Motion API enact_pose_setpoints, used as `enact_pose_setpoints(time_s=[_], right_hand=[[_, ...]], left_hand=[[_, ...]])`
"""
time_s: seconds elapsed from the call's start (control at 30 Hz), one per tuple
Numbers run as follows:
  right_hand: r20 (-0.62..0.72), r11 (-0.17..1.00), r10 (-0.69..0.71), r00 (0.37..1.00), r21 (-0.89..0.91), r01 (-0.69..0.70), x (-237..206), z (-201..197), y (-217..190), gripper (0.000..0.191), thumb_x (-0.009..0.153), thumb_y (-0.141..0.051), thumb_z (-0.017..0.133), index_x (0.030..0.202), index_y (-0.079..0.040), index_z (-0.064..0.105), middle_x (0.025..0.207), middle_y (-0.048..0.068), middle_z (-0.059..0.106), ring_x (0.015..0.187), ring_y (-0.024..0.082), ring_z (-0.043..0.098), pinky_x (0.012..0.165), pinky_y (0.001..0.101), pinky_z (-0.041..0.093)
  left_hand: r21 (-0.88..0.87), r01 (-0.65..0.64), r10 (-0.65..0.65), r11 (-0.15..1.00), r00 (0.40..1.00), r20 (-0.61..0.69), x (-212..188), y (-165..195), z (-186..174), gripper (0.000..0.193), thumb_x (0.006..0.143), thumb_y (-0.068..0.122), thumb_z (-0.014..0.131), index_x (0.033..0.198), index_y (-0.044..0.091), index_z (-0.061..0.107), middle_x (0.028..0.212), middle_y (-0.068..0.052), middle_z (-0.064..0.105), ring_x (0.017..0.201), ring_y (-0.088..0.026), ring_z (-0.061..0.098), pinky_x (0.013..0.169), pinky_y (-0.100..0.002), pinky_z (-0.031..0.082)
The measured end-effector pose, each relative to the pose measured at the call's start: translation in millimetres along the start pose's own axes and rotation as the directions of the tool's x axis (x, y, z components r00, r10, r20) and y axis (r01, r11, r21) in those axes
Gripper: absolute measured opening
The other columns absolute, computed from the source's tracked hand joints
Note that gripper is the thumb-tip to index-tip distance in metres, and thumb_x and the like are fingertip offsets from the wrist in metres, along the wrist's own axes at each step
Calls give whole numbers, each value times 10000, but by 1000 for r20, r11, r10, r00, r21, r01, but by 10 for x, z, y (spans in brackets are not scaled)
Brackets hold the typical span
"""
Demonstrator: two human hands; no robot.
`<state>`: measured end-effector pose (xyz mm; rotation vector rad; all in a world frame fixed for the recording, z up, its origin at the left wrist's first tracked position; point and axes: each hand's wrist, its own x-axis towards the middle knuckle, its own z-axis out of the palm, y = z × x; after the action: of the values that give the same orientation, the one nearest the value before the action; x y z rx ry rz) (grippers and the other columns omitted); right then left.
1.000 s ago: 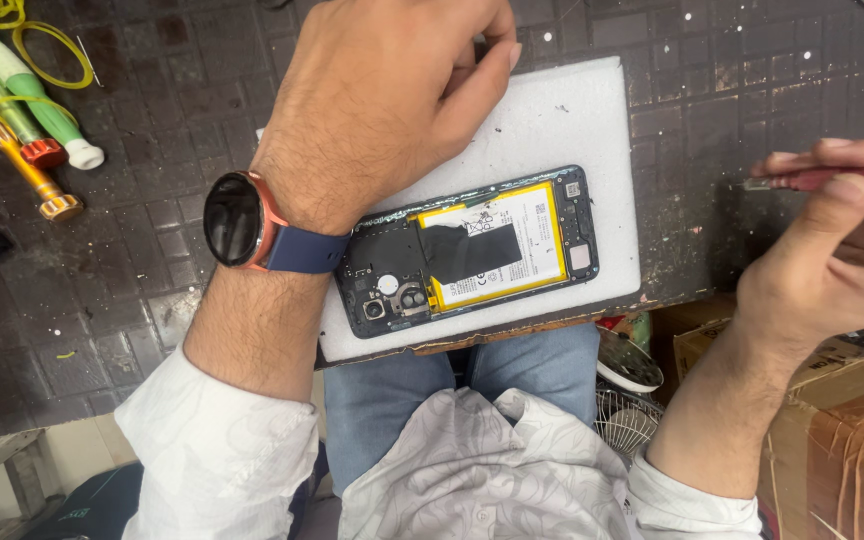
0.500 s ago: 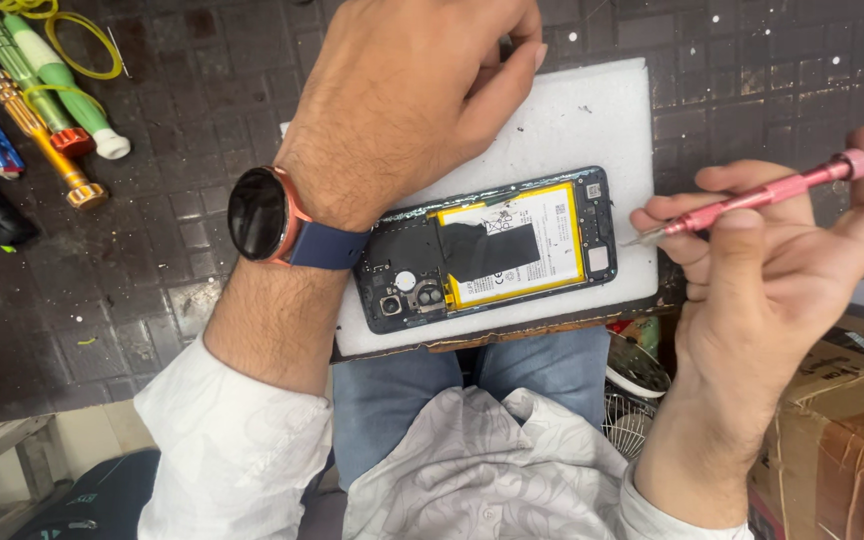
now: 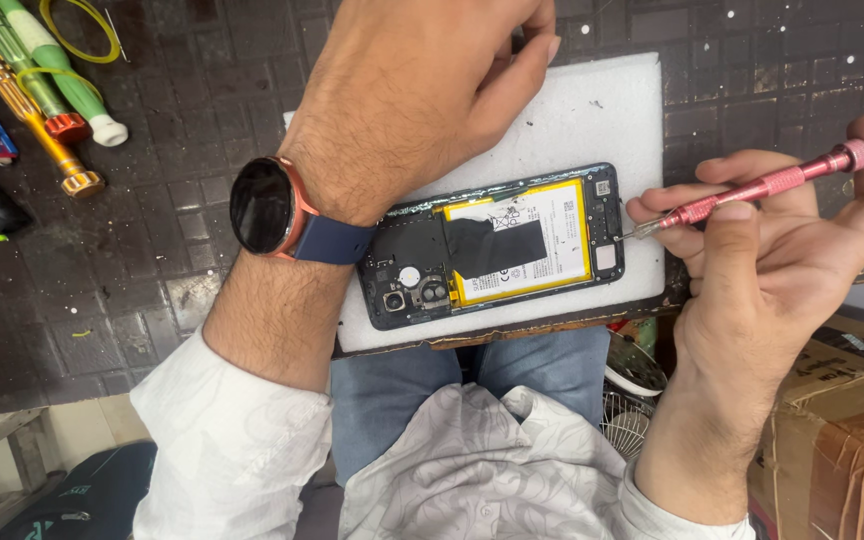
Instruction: The person uses a red precision screwdriver to remove screws from the internal frame of a disassembled smartphone. They then use tweezers to lift and remove a small metal bracket from the device.
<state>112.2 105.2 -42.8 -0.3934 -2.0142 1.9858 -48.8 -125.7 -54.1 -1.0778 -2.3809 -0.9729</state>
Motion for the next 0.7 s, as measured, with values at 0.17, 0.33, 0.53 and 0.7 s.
enact_pose_setpoints(time_s=[0.17, 0.33, 0.53, 0.7], right_hand=[[18, 999, -37, 999, -30, 37, -33, -27, 50, 665, 1234, 22, 543, 1677, -88, 59, 1141, 208, 596, 946, 306, 745, 805, 301, 670], [18, 999, -42, 999, -33, 43, -39, -31, 85, 674, 1248, 16, 539, 1687, -91, 40, 1143, 204, 595, 947, 310, 747, 800, 304, 659], [21, 998, -43, 999, -35, 44, -15, -43, 107, 674, 1222, 35, 483, 1680, -95, 6, 1158, 218, 587, 951, 321, 754, 821, 321, 665], [11, 999, -46, 999, 13, 46, -17, 11, 82, 682, 1226, 50, 470, 1671, -96, -26, 1167, 220, 572, 935, 320, 747, 886, 367, 697]], left_hand=[[-10, 11, -11, 1000, 1000, 18, -25, -33, 47, 65, 1036, 140, 707, 1068, 84, 709, 867, -28, 728, 735, -193, 703, 685, -359, 550], [12, -1, 1, 1000, 1000, 9, -42, -59, 75, 73, 1034, 142, 704, 1072, 81, 714, 879, -32, 741, 739, -189, 713, 681, -349, 558], [4, -2, 2, 1000, 1000, 13, -38, -73, 88, 74, 1047, 144, 697, 1061, 74, 715, 859, -30, 738, 714, -183, 706, 665, -341, 556], [9, -1, 1, 1000, 1000, 12, -36, -75, 89, 78, 1060, 153, 694, 1083, 83, 721, 848, -33, 734, 702, -186, 700, 651, -339, 551]])
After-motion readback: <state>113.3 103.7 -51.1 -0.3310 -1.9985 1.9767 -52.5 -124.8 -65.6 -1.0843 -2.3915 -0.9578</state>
